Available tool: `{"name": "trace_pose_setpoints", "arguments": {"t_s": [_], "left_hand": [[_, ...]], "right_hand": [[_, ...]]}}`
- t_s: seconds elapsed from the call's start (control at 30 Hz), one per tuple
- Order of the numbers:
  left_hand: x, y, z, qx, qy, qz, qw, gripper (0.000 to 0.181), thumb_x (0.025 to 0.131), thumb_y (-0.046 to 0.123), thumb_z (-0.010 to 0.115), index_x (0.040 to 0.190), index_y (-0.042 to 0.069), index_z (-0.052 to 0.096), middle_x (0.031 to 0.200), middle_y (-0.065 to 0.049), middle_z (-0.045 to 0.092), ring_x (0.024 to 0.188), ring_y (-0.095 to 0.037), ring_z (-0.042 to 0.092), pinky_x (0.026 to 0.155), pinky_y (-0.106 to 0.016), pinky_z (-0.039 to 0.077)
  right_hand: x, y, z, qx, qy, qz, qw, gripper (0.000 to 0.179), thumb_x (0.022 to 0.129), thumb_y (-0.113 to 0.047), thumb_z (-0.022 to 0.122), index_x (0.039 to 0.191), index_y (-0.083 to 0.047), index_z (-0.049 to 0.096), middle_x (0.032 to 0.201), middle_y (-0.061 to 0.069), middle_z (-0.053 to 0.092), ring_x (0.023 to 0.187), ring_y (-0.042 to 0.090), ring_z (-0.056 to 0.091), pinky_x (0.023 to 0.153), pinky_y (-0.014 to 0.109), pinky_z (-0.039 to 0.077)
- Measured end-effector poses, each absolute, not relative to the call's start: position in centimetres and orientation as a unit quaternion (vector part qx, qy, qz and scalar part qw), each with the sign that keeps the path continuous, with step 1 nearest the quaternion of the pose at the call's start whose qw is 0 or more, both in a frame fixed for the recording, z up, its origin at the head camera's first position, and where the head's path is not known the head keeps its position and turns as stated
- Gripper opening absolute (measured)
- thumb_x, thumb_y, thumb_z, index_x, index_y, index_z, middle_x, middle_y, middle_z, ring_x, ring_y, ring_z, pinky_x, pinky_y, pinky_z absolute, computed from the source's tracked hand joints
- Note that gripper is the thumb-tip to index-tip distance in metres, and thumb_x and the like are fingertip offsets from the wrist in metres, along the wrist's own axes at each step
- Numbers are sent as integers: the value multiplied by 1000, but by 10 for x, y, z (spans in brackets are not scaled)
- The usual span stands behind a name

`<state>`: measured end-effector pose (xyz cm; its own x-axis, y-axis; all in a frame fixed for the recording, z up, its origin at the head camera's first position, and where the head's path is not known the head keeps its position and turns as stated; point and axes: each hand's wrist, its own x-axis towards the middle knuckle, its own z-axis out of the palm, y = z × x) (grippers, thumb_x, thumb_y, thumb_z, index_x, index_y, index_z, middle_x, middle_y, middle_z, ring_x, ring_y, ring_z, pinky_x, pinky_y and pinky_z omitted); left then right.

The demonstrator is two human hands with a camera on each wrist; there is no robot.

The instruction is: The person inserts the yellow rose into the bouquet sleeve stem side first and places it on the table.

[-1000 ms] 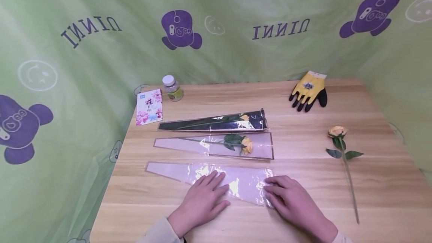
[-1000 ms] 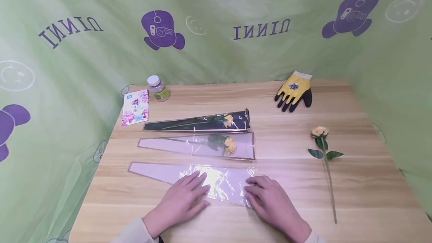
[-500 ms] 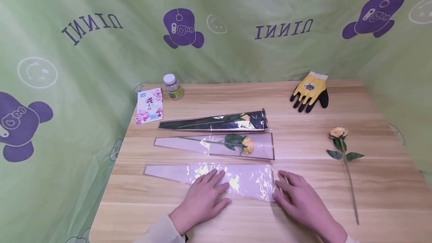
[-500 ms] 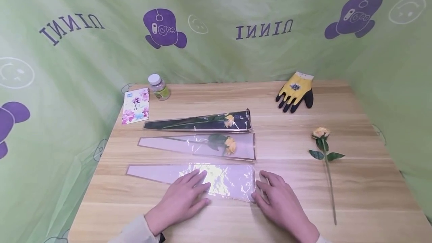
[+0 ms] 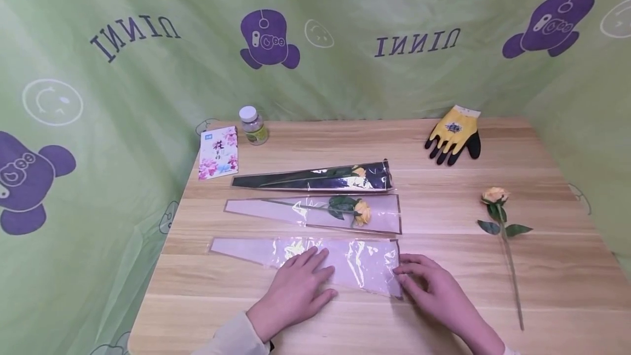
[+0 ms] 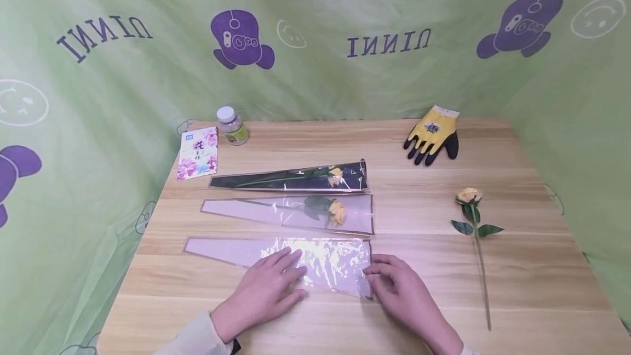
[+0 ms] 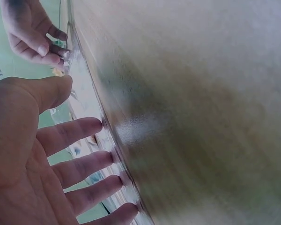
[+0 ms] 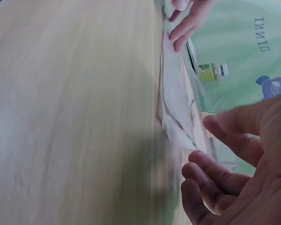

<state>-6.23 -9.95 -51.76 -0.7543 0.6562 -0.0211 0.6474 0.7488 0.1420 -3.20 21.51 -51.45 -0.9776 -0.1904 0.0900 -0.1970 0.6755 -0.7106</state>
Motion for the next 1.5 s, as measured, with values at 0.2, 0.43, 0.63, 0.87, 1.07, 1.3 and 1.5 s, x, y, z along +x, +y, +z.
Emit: {"name": "trace_pose_setpoints", "arguments": {"t_s": [0.2,0.43,0.63,0.87,1.07,1.3,1.5], "left_hand": [[-63,-99,-517,347,935,62,39,48,99,56,57,131,23,68,150,-7,51,138,-31,44,107,-52,48],[-64,-99,-516,349,935,59,41,49,98,56,58,132,22,68,150,-8,50,138,-32,45,107,-50,49],[-64,-97,-516,348,935,57,47,48,98,56,58,132,23,68,151,-8,49,138,-32,44,107,-50,49],[-66,-96,-515,342,936,60,57,48,99,56,58,132,22,68,151,-8,49,138,-31,44,105,-51,51],[-67,-95,-513,339,938,63,49,48,98,55,60,130,21,69,147,-8,53,135,-31,47,99,-51,54],[-66,-95,-513,341,937,62,44,46,97,55,60,128,22,70,147,-8,53,134,-30,47,98,-51,55],[-67,-95,-513,339,938,57,43,47,97,56,60,128,22,70,147,-7,53,134,-30,47,97,-50,56]], "right_hand": [[-32,217,-512,36,-893,445,-46,18,91,-11,78,108,-18,77,115,-5,71,102,15,66,83,28,61],[-35,224,-511,96,-937,337,-5,38,89,-24,81,120,-3,72,116,6,68,101,24,61,82,41,56],[-36,226,-515,139,-954,267,16,37,87,-28,82,114,-4,76,128,17,61,111,36,54,89,51,49],[-43,223,-513,127,-939,319,7,27,85,-19,84,109,-9,78,124,13,64,111,35,57,94,56,50],[-49,222,-519,96,-935,341,-2,11,81,-16,87,87,-18,78,104,1,63,97,21,57,85,44,53],[-52,220,-517,84,-912,402,-25,13,85,-14,83,81,-21,73,103,-2,66,87,12,59,68,26,55],[-53,220,-506,35,-883,462,-78,9,96,-20,73,88,-21,76,99,-8,71,82,9,61,69,24,55]]}}
